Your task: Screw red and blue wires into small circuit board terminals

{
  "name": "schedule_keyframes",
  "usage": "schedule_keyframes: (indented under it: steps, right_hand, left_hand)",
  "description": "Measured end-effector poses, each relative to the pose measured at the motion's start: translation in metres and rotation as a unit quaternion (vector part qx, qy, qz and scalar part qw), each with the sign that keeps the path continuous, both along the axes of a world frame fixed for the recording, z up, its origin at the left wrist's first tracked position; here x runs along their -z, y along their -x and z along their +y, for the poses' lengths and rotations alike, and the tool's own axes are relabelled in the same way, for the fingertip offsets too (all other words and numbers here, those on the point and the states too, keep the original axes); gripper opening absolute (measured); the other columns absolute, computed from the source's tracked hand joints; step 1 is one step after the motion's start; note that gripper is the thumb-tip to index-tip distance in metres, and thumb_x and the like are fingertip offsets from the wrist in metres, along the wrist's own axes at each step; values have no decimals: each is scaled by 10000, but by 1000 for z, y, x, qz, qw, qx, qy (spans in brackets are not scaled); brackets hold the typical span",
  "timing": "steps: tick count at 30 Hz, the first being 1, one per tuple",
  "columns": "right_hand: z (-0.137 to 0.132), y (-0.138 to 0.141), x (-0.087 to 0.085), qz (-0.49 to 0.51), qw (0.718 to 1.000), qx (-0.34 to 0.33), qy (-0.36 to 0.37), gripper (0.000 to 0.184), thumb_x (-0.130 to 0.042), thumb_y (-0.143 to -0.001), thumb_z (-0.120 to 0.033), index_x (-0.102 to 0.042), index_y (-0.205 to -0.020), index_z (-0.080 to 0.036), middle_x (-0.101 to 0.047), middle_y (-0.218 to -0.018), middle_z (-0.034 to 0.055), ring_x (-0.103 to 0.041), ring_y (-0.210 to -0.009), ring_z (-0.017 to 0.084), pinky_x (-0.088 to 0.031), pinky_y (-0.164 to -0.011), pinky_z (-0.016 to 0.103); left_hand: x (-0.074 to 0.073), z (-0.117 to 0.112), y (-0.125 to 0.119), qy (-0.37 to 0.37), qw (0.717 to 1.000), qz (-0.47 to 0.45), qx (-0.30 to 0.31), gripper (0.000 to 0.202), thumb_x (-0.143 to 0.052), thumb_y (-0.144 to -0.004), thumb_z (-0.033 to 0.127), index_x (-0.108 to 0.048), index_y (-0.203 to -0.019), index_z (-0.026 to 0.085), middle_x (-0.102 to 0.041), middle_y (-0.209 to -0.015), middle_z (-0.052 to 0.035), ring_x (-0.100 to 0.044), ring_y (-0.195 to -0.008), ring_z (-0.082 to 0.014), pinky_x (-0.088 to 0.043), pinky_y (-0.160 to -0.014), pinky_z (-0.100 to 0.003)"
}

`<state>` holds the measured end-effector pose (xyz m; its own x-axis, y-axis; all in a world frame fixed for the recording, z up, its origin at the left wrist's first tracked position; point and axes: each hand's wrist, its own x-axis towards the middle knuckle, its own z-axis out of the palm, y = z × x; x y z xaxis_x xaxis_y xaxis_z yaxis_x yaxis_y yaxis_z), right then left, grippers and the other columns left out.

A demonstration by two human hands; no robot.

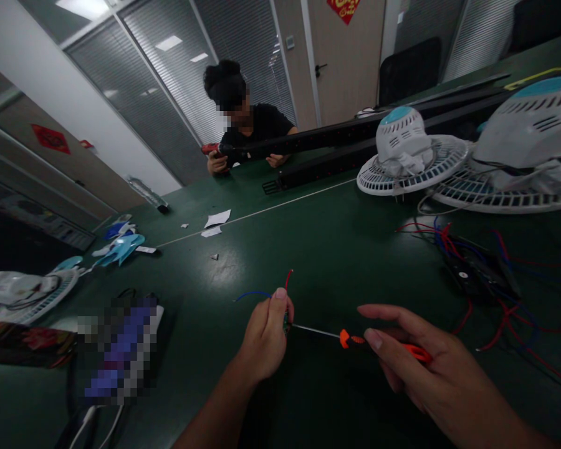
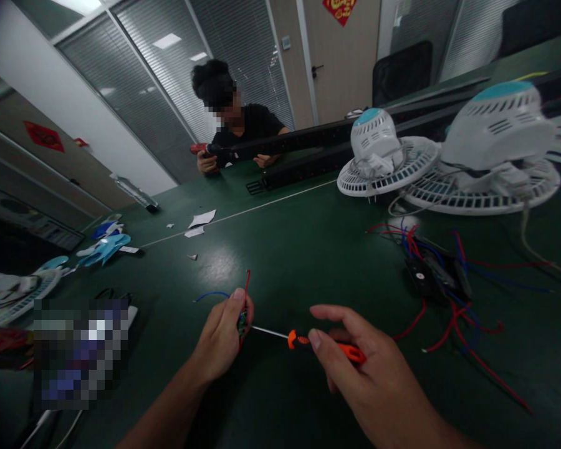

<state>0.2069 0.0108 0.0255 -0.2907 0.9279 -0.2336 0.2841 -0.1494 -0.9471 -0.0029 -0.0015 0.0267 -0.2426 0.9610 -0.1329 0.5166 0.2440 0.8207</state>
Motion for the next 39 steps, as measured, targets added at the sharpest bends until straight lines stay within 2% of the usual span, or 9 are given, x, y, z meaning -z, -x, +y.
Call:
schedule_keyframes:
  steps: [3, 9, 15, 19, 22, 25, 31, 37, 39]
  right_hand:
    - [-1, 2, -2, 2, 1000, 22, -1, 378, -498, -835, -468, -630, -1062, -196, -446, -469, -82, -421, -398, 126, -303, -383, 253]
    - [2, -3, 3, 4, 1000, -13, 0, 390, -531, -835, -467, -612, -1101, -194, -476, -482, -75, -441, -404, 128, -338, -380, 247]
    - [-1, 3, 1, 15, 999, 37, 0, 367, -545, -814, -467, -634, -1060, -209, -449, -474, -84, -400, -385, 117, -291, -359, 242]
    - [-2, 4, -1, 15, 999, 43, -2, 354, -549, -805, -456, -637, -1048, -215, -437, -465, -85, -401, -383, 121, -288, -358, 242]
    - [0, -1, 2, 12, 1000, 13, 12, 389, -525, -835, -482, -609, -1097, -207, -462, -479, -76, -408, -392, 124, -290, -361, 238]
    - [0, -6, 7, 27, 999, -22, 41, 445, -456, -887, -517, -565, -1175, -197, -525, -532, -46, -479, -448, 140, -330, -382, 236]
    - [-4, -7, 9, 40, 998, -19, 39, 540, -377, -883, -630, -597, -1162, -224, -562, -538, -25, -523, -464, 159, -369, -399, 247]
    - [-1, -7, 8, 4, 999, -45, 28, 492, -403, -903, -556, -530, -1207, -192, -498, -497, -68, -446, -409, 127, -290, -366, 236]
    - [0, -7, 8, -2, 999, -49, 20, 480, -403, -910, -533, -503, -1225, -185, -491, -507, -74, -443, -416, 127, -301, -378, 246]
  left_hand:
    - [1, 0, 1, -2, 1000, -1, 2, 519, -221, -934, 538, -488, -621, 221, -449, -580, 15, -470, -583, -180, -353, -596, -296]
    - [1, -1, 1, -4, 1000, 10, -4, 526, -215, -938, 530, -495, -621, 217, -459, -586, 9, -486, -603, -183, -361, -607, -301]
    - [0, 0, 0, -12, 1000, 5, -1, 523, -219, -940, 517, -492, -613, 214, -457, -569, 11, -483, -579, -174, -366, -586, -292]
    - [2, 0, 2, -16, 1000, 3, 0, 513, -232, -944, 505, -495, -615, 212, -461, -567, 13, -488, -577, -169, -372, -586, -286]
    - [4, -1, 2, -18, 1000, 7, 4, 523, -220, -947, 505, -496, -614, 213, -464, -570, 11, -493, -583, -172, -372, -592, -288]
    - [4, -2, 2, -17, 1000, 12, 3, 525, -218, -944, 515, -496, -615, 215, -463, -569, 11, -491, -584, -175, -372, -595, -293]
    - [1, -1, 1, -7, 1000, 15, 1, 535, -215, -935, 537, -498, -613, 217, -465, -567, 10, -495, -583, -180, -377, -596, -298]
    - [-1, 1, 0, -1, 1000, 17, 1, 539, -209, -932, 545, -497, -614, 218, -463, -571, 10, -490, -582, -181, -375, -593, -299]
    - [-1, 0, 1, 0, 1000, 20, -3, 543, -211, -930, 555, -500, -617, 218, -469, -576, 8, -491, -588, -183, -377, -595, -298]
